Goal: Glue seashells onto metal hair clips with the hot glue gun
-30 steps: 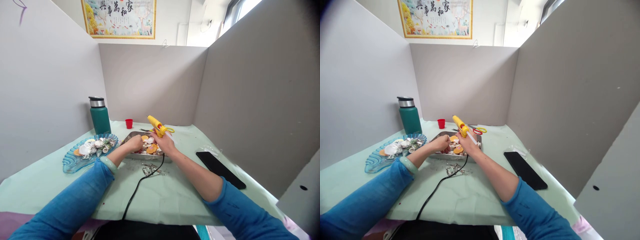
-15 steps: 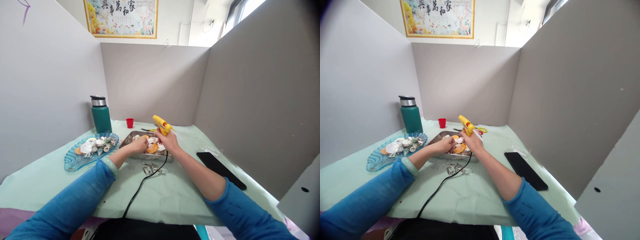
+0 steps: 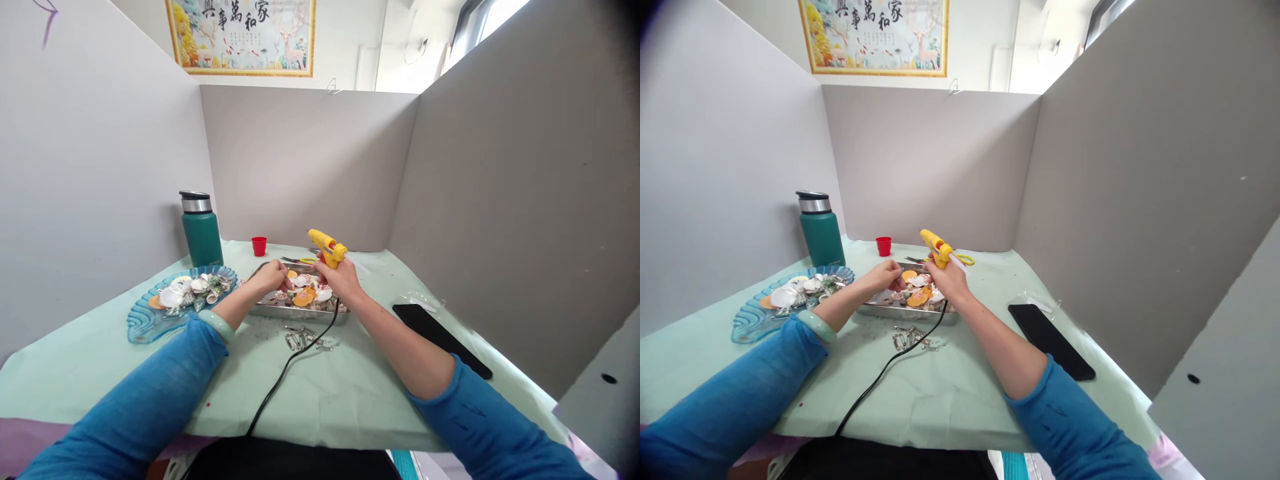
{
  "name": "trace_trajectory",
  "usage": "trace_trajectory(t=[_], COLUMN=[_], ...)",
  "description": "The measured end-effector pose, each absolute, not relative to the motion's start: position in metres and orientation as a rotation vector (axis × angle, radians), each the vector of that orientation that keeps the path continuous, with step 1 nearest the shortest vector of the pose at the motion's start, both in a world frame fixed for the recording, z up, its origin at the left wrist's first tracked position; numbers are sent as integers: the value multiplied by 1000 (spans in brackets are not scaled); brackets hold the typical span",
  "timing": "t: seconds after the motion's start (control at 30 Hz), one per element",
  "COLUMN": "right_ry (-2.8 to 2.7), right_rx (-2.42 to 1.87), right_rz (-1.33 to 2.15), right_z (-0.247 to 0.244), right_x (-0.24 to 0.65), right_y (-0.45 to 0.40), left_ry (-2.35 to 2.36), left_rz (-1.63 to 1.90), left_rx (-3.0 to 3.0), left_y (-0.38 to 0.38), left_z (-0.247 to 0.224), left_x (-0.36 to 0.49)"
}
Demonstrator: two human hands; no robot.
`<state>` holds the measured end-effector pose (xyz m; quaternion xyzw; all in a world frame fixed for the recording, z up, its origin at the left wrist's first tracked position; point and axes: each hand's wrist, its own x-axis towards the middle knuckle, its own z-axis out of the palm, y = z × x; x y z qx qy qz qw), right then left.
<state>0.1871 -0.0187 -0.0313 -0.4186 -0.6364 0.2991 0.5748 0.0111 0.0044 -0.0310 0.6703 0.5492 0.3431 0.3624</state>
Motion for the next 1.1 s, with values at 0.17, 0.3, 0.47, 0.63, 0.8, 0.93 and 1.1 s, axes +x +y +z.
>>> trace_trajectory(t=[0.17,0.3,0.47,0.63,0.8,0.93,1.1], right_ry=[-1517,-1511,-1480,-1477,-1538,-1690,-1834], right_rx=[-995,-983,-990,-1025,-1133,-1284,-1385], right_rz=[654,671,699,683,648,639,1059], right_z=[-33,-33,-29,-28,-27,-16,0], right_x=[188,188,188,191,199,213,229], right_y=[-16,-14,-17,-16,-11,-13,-22], left_ry=[1509,1379,1269,1393,1468,1446,1452], left_rz=[608,472,500,655,772,764,700], left_rx=[2072,2263,2150,2028,1935,1928,1981], left_y=[-2,-9,-13,-5,8,12,9], left_z=[-36,-37,-36,-30,-24,-23,-22], left_x=[13,15,15,10,-5,-12,-10])
